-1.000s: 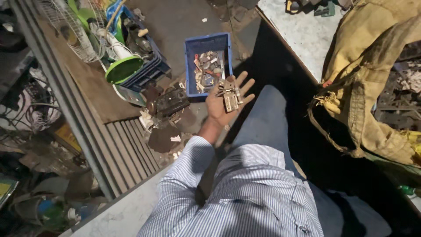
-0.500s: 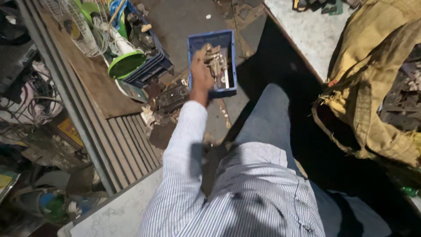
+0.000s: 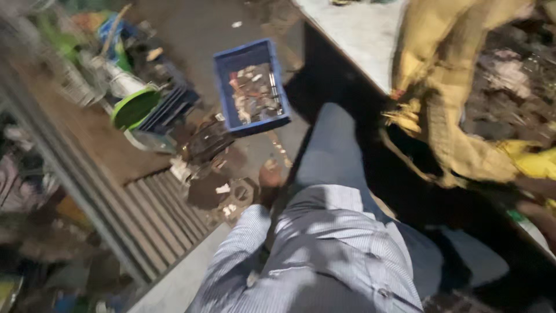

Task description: The person sorts small electronic components from a yellow sack, picking up items and placing them into a blue crate. The person handles various metal and plastic parts by hand, occasionally moving items aside to reach deeper into the sack.

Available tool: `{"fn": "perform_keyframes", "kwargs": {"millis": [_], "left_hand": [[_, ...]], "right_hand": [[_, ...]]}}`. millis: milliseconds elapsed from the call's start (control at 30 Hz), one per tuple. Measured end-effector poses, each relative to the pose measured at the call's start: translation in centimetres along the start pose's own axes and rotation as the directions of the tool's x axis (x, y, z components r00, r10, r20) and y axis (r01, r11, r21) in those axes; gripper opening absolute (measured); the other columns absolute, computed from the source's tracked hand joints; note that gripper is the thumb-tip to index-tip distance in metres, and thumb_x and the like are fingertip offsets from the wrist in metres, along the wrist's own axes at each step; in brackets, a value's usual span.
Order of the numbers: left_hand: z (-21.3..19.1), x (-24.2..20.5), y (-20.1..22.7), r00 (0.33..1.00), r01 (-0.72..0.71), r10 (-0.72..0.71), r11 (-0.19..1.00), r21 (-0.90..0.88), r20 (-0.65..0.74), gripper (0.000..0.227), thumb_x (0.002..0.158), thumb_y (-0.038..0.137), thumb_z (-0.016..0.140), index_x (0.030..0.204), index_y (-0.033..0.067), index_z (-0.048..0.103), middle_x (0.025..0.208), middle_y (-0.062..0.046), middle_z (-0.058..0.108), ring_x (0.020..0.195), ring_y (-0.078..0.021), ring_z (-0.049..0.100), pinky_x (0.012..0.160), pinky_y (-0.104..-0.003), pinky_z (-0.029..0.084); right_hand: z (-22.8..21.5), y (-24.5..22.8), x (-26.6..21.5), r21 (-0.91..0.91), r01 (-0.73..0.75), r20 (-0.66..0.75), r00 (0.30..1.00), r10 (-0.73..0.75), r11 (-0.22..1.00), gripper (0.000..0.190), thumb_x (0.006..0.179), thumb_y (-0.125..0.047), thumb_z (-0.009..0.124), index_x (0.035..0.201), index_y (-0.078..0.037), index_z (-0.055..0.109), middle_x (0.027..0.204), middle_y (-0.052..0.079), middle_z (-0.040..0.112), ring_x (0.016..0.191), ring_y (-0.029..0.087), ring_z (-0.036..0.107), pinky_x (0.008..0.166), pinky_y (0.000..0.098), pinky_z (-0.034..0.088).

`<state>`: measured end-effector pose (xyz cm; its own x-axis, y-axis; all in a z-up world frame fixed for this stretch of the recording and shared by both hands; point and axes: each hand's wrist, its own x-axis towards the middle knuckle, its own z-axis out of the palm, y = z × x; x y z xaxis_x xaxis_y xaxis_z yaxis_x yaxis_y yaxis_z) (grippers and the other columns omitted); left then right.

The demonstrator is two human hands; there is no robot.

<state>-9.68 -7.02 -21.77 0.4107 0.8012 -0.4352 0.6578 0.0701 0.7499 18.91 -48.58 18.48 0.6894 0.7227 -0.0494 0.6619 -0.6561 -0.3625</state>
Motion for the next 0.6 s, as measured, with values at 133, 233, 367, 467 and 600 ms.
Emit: {"fn": "perform_keyframes", "kwargs": {"millis": [133,233,367,467,600], "left_hand": [[-0.5,-3.6,11.9,0.826,-0.561,0.557,0.827,0.027,0.083,0.022,0.090,0.009,0.059,0.108,0.0011,0.068,0.108,-0.016,0.068,0.101,-0.0337,0.067,0.089,-0.043,0.052],[-1.0,-7.6,23.2,0.539,-0.834,0.838,0.545,-0.088,0.086,0.026,0.085,-0.005,0.058,0.108,0.0014,0.068,0.114,-0.015,0.069,0.108,-0.0353,0.067,0.096,-0.043,0.053],[0.4,-12.9,35.5,0.168,-0.965,0.979,0.187,-0.183,0.115,0.034,0.076,-0.009,0.062,0.105,0.0052,0.071,0.120,-0.012,0.069,0.116,-0.0343,0.066,0.103,-0.046,0.052],[2.6,-15.1,41.9,-0.070,-0.974,0.983,-0.031,-0.224,0.169,0.029,0.078,-0.001,0.074,0.106,0.0048,0.071,0.120,-0.011,0.067,0.114,-0.0333,0.064,0.100,-0.046,0.049],[7.2,-14.8,47.4,-0.256,-0.967,0.897,-0.235,-0.101,0.361,0.028,0.087,0.010,0.074,0.114,0.0046,0.071,0.127,-0.009,0.063,0.123,-0.0308,0.058,0.107,-0.044,0.044]], "right_hand": [[-1.9,-0.3,0.7,0.038,0.000,-0.136,0.991,0.006,0.999,0.031,0.100,-0.009,0.070,0.131,-0.010,0.066,0.119,0.014,0.071,0.104,0.026,0.073,0.091,0.0332,0.058],[-2.2,0.4,2.1,-0.024,0.004,-0.252,0.968,-0.010,1.000,0.044,0.097,-0.009,0.072,0.140,-0.012,0.064,0.137,0.013,0.066,0.117,0.031,0.069,0.093,0.0376,0.058],[-1.3,1.5,3.8,-0.170,-0.006,-0.175,0.984,-0.024,0.986,0.056,0.092,-0.030,0.073,0.143,-0.009,0.064,0.142,0.015,0.062,0.125,0.037,0.058,0.105,0.0489,0.049],[-0.2,1.7,2.8,-0.309,0.015,-0.179,0.981,-0.074,0.951,0.049,0.093,-0.043,0.069,0.129,-0.009,0.067,0.143,0.012,0.061,0.136,0.032,0.053,0.114,0.0489,0.042],[0.9,1.5,1.1,-0.317,0.007,-0.233,0.969,-0.085,0.948,0.035,0.096,-0.036,0.069,0.120,-0.011,0.068,0.136,0.009,0.064,0.134,0.030,0.056,0.112,0.0467,0.043]]}}
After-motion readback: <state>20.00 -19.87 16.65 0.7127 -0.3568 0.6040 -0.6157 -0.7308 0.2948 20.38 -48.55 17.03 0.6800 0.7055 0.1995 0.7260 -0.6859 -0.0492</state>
